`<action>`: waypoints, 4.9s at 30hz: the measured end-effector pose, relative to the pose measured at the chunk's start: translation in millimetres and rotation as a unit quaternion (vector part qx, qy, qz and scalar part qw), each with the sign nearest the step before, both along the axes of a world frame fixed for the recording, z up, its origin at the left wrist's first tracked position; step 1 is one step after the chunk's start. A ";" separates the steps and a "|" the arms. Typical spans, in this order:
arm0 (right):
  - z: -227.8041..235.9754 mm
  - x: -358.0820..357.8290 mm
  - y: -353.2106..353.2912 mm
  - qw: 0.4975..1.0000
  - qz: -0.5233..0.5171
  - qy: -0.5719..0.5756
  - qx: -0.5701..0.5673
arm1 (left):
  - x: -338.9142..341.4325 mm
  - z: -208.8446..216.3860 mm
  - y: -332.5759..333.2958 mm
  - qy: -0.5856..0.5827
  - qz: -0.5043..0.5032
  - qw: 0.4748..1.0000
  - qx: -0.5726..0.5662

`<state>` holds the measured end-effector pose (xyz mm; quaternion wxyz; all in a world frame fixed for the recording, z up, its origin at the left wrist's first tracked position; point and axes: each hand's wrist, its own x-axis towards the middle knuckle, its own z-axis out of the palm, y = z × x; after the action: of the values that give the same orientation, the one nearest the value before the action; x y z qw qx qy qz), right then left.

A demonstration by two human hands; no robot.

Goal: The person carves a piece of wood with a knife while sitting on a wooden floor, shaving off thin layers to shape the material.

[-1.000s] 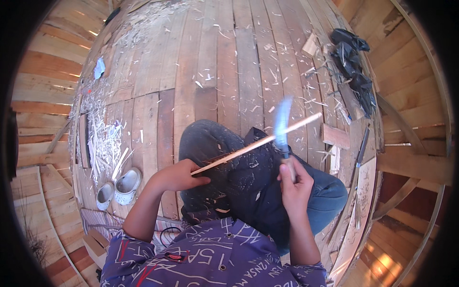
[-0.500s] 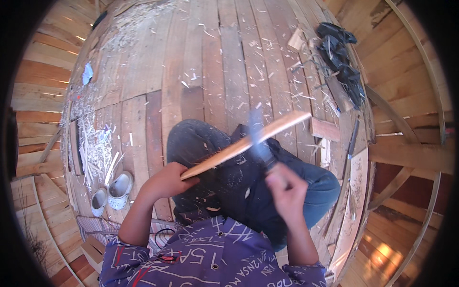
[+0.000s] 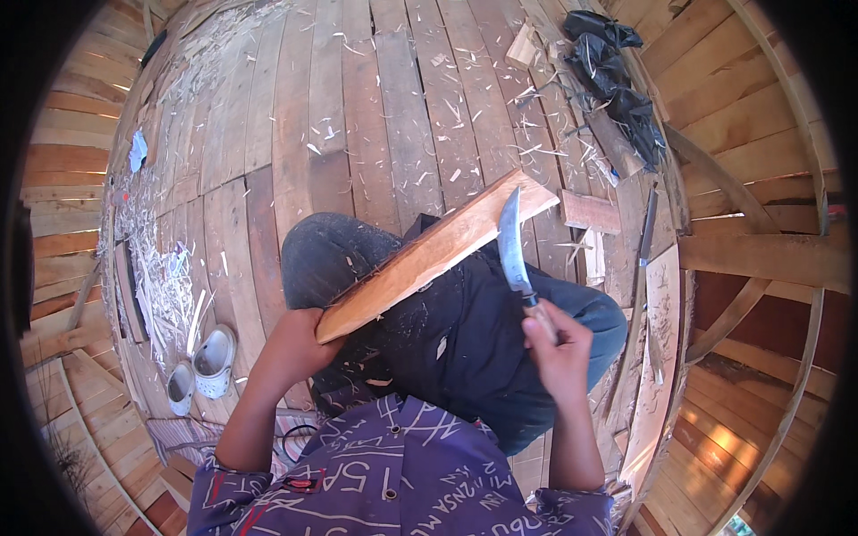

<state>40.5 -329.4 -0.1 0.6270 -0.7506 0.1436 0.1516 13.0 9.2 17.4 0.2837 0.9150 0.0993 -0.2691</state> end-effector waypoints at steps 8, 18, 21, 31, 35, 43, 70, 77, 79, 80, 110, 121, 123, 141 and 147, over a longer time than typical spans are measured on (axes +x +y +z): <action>-4.5 -0.3 19.1 0.997 0.066 -0.018 0.042 | 0.6 -4.7 1.7 0.004 0.021 1.000 -0.008; -8.8 9.7 21.0 0.987 0.013 0.009 0.159 | 1.4 -10.6 4.5 0.020 0.043 0.997 -0.055; -13.8 -8.0 42.4 0.998 0.042 -0.017 0.033 | 0.8 -8.7 2.6 0.012 0.024 0.999 -0.022; -15.1 -3.7 32.9 0.984 0.161 -0.066 0.046 | -0.2 -6.5 0.9 0.005 0.011 1.000 -0.004; -18.8 7.5 16.9 0.994 0.028 -0.013 0.103 | 0.4 -6.7 0.4 0.001 0.029 0.999 -0.044; -3.5 9.1 34.8 0.991 -0.092 -0.001 0.097 | 2.3 -7.3 0.0 0.012 0.057 0.997 -0.055; -13.7 -14.3 29.0 0.995 0.073 0.022 0.058 | -0.6 -10.0 -1.7 -0.018 0.051 0.998 -0.031; -12.9 -8.4 28.2 0.990 0.106 0.033 0.084 | 2.3 -6.8 -3.6 -0.002 0.058 0.997 -0.046; -14.2 -6.5 17.8 0.993 0.071 0.029 0.091 | -0.9 -7.6 -0.8 -0.007 0.053 0.998 -0.045; -16.3 -0.2 7.3 0.995 0.049 0.005 0.084 | -2.0 -9.3 0.3 -0.016 0.049 0.997 -0.054; -18.4 -4.5 20.3 0.957 0.058 0.075 0.274 | 0.4 -8.8 -0.6 -0.012 0.039 0.998 -0.056; -15.1 -3.9 24.0 0.990 0.029 0.037 0.132 | 1.7 -8.2 -0.9 -0.008 0.046 0.997 -0.059; -15.5 -7.6 30.6 0.988 0.115 0.022 0.103 | 0.0 -7.7 0.1 -0.008 0.037 0.999 -0.035; -21.2 -12.6 30.2 0.982 0.121 0.056 0.132 | 0.2 -9.6 3.0 -0.008 0.011 1.000 -0.024; -28.9 -10.4 19.4 0.855 0.132 0.226 0.448 | -0.6 -9.4 3.0 -0.003 0.045 0.997 -0.063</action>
<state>30.1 -310.1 -29.0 0.8200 -0.3451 0.0975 0.4461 12.5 12.2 8.0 0.3531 0.8906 0.1220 -0.2594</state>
